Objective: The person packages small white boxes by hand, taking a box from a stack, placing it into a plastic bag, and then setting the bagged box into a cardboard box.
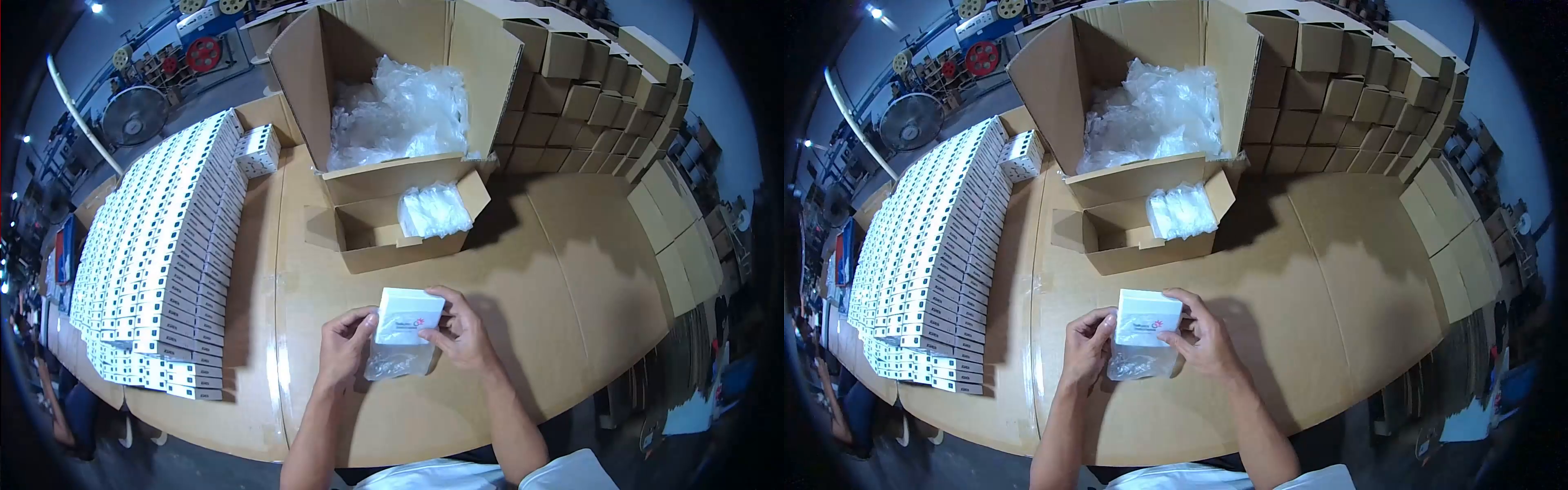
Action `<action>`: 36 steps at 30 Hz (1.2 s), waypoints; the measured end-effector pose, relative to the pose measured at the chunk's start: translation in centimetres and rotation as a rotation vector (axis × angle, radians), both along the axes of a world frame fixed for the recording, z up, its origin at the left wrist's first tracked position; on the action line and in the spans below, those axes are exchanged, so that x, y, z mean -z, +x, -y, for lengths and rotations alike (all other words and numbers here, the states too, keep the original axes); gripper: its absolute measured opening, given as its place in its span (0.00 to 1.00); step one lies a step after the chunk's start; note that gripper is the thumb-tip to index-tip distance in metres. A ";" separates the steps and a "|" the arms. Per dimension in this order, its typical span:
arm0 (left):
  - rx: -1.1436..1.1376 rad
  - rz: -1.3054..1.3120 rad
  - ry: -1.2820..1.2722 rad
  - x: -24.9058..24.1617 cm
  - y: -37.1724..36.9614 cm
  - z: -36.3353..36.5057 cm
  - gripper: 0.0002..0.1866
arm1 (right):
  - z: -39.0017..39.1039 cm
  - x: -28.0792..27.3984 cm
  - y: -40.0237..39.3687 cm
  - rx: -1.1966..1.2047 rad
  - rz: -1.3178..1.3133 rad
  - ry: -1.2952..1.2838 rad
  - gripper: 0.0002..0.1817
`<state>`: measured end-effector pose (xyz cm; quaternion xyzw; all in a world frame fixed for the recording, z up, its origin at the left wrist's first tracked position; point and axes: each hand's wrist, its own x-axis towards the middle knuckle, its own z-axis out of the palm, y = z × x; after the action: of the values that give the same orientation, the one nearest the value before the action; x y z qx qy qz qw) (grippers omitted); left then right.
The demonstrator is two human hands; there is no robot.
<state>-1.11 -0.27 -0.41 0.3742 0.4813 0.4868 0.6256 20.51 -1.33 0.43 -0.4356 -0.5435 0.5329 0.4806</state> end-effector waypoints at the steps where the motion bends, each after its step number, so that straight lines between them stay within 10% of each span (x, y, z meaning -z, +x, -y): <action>1: -0.023 0.017 0.009 0.2 0.0 0.0 0.09 | 0.1 0.2 -0.1 -0.014 0.002 -0.002 0.33; 12: -0.052 -0.056 0.242 0.3 -0.4 -0.5 0.04 | 0.0 -0.3 0.6 -0.098 0.064 0.096 0.21; 17: 0.210 0.047 0.223 0.6 -1.7 -0.5 0.34 | -0.4 -0.1 0.6 -0.069 0.138 0.199 0.22; 23: 0.194 -0.096 0.071 0.0 -1.0 0.4 0.21 | -0.1 -0.4 -0.6 0.043 -0.209 0.088 0.32; 30: 0.093 0.128 0.208 0.4 -0.3 0.3 0.27 | -0.2 1.9 0.5 -0.153 0.085 -0.219 0.20; 36: 0.145 -0.061 0.240 0.4 0.0 0.4 0.23 | 0.1 0.6 -0.7 0.043 -0.317 -0.059 0.15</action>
<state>-1.10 -0.68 -0.76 0.4948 0.4103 0.4827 0.5948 19.77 -1.41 -0.21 -0.3713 -0.4357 0.6002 0.5586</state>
